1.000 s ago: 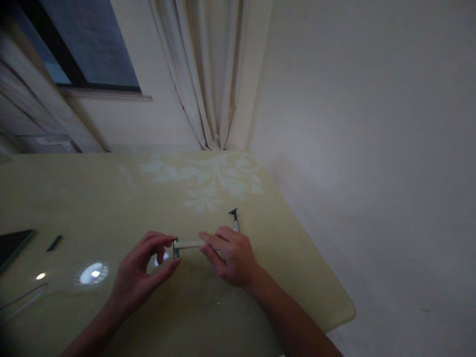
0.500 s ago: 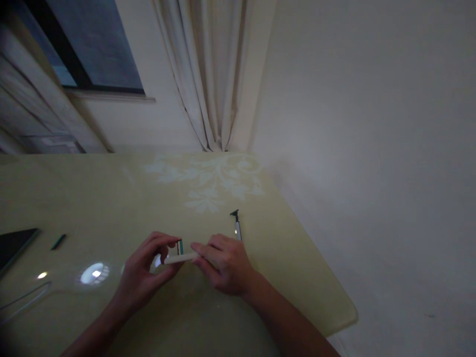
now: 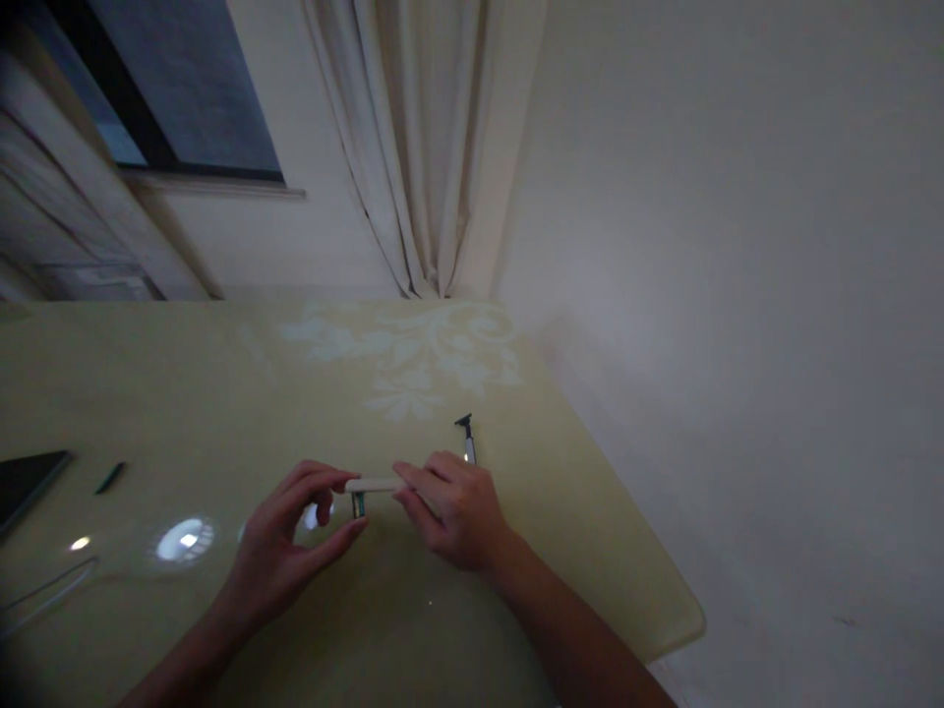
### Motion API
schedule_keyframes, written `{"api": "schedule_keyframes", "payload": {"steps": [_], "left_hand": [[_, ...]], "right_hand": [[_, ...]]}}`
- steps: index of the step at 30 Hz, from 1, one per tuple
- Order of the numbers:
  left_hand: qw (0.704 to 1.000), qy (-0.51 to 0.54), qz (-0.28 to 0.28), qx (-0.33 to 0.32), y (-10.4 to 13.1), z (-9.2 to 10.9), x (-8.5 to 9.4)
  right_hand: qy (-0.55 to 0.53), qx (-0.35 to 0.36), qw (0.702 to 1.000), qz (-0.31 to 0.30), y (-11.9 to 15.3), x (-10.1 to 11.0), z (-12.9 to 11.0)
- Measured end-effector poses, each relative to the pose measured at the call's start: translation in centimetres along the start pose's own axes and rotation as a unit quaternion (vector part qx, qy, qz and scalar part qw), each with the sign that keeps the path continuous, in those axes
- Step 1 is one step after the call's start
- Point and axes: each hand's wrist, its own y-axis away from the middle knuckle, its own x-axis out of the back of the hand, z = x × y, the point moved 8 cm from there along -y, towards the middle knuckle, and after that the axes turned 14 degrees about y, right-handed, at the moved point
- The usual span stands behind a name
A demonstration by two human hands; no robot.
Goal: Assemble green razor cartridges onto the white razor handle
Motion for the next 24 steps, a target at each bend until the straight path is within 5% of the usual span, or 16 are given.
{"api": "schedule_keyframes", "payload": {"steps": [24], "left_hand": [[1.0, -0.007, -0.005, -0.003, -0.1, -0.1, 0.1]], "right_hand": [[0.026, 0.014, 0.999, 0.02, 0.0, 0.0, -0.4]]}}
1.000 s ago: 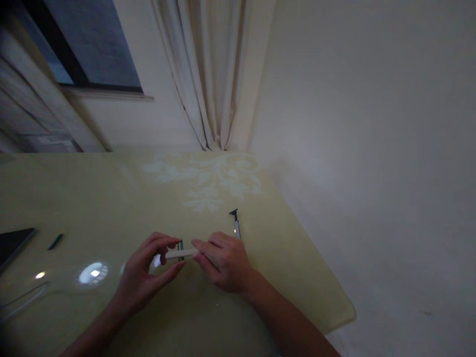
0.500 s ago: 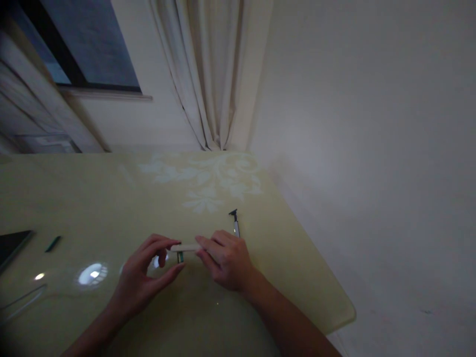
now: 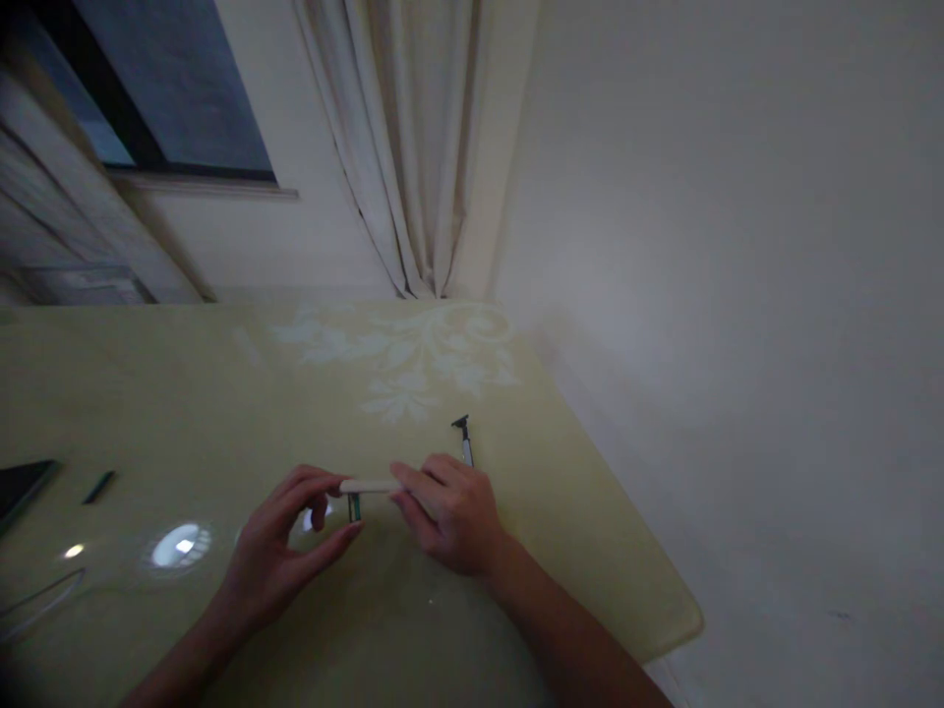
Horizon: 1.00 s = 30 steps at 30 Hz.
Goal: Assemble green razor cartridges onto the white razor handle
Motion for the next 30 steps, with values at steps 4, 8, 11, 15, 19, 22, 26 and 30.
{"api": "schedule_keyframes", "payload": {"steps": [4, 8, 11, 15, 19, 22, 26, 30], "left_hand": [[1.0, -0.003, -0.001, 0.001, -0.06, 0.13, -0.04], [1.0, -0.003, -0.005, 0.004, 0.04, -0.13, -0.03], [1.0, -0.002, -0.002, 0.003, 0.09, -0.24, -0.02], [1.0, -0.003, -0.005, 0.004, 0.06, -0.13, -0.09], [1.0, 0.0, -0.005, 0.002, 0.06, 0.03, -0.07], [1.0, 0.0, -0.005, 0.0, 0.09, 0.01, -0.09], [1.0, 0.0, -0.004, 0.005, 0.06, -0.07, -0.05], [1.0, -0.002, 0.003, 0.005, 0.03, 0.08, 0.11]], "right_hand": [[0.001, 0.012, 1.0, -0.003, -0.06, 0.07, -0.31], [0.005, 0.012, 1.0, 0.0, -0.17, 0.22, -0.26], [0.014, -0.004, 1.0, 0.002, -0.21, 0.28, 0.11], [0.002, 0.025, 1.0, -0.005, -0.17, 0.16, -0.32], [0.009, -0.004, 1.0, -0.005, -0.12, 0.15, 0.14], [0.006, 0.014, 1.0, -0.011, -0.04, -0.08, -0.34], [0.01, 0.032, 0.999, -0.005, -0.02, 0.1, -0.65], [0.018, 0.0, 1.0, 0.0, -0.1, 0.41, 0.15]]}}
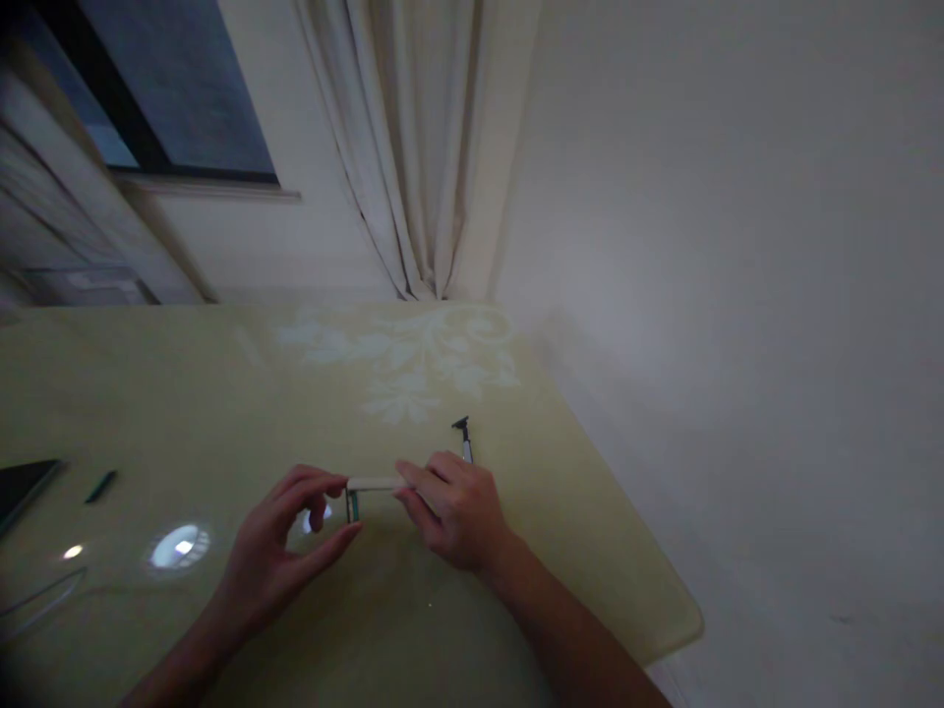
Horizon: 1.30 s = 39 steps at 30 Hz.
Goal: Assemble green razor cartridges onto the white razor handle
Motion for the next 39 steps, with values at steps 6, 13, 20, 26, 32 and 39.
{"api": "schedule_keyframes", "payload": {"steps": [6, 13, 20, 26, 32, 39], "left_hand": [[1.0, 0.002, -0.005, 0.003, 0.1, -0.2, 0.0], [1.0, -0.001, -0.015, 0.004, 0.1, -0.2, -0.3], [1.0, 0.01, -0.01, 0.004, 0.0, 0.1, -0.2], [0.999, 0.029, -0.009, 0.013, 0.0, -0.3, -0.2], [0.999, 0.03, -0.008, 0.016, 0.1, -0.5, -0.3], [0.999, 0.04, -0.002, 0.029, 0.0, -0.9, -0.2]], "right_hand": [[-0.019, 0.014, 1.0, -0.004, 0.0, -0.1, -0.2], [-0.015, 0.043, 0.999, -0.014, 0.2, -0.3, -0.9], [-0.01, -0.001, 1.0, -0.01, 0.0, -0.2, 0.0], [-0.008, 0.003, 1.0, -0.002, -0.1, -0.1, 0.1], [-0.034, 0.038, 0.998, -0.021, 0.0, -0.6, -0.9], [-0.02, 0.003, 1.0, -0.017, 0.0, -0.5, -0.1]]}}
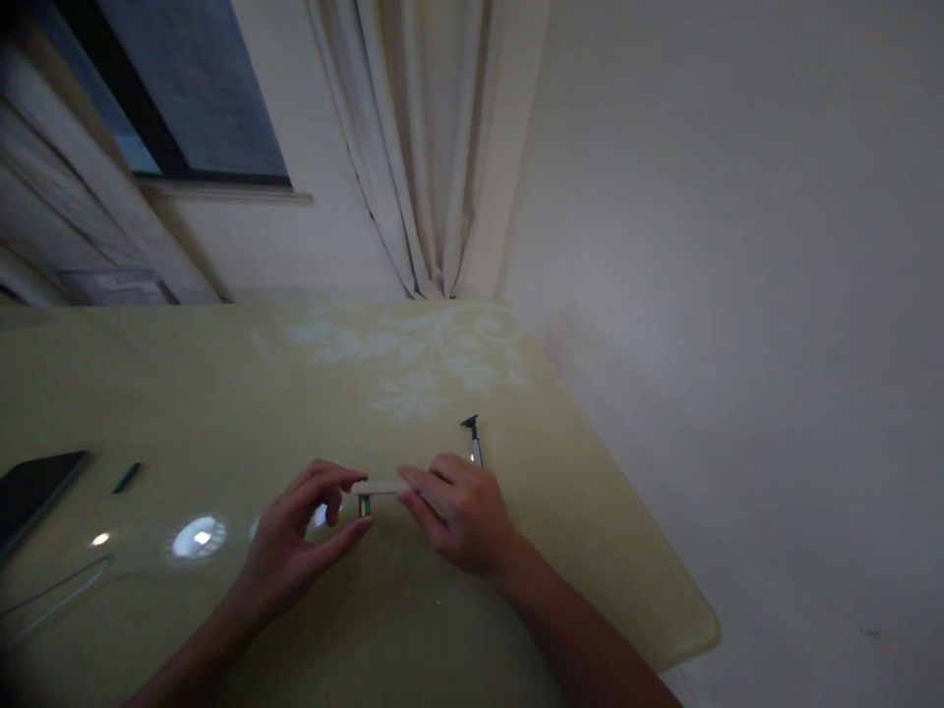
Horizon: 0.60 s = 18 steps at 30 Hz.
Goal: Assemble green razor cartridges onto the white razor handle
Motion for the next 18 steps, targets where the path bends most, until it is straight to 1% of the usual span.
{"api": "schedule_keyframes", "payload": {"steps": [3, 8, 12, 16, 18], "left_hand": [[1.0, -0.005, 0.0, 0.001, 0.0, 0.05, 0.08], [1.0, -0.008, 0.001, -0.002, 0.04, 0.01, 0.29], [1.0, -0.004, 0.002, -0.004, 0.04, -0.1, 0.41], [1.0, -0.005, 0.002, 0.003, 0.06, -0.27, 0.47], [1.0, -0.007, 0.0, -0.001, 0.08, -0.22, 0.4]], "right_hand": [[-0.012, 0.023, 1.0, -0.005, 0.05, -0.06, -0.48], [-0.003, -0.009, 1.0, -0.002, 0.04, 0.12, 0.13], [-0.027, 0.017, 0.999, -0.02, 0.02, -0.13, -0.38], [-0.032, -0.016, 0.999, -0.024, 0.08, -0.23, 0.27], [-0.047, -0.015, 0.998, -0.033, 0.13, -0.51, 0.28]]}}
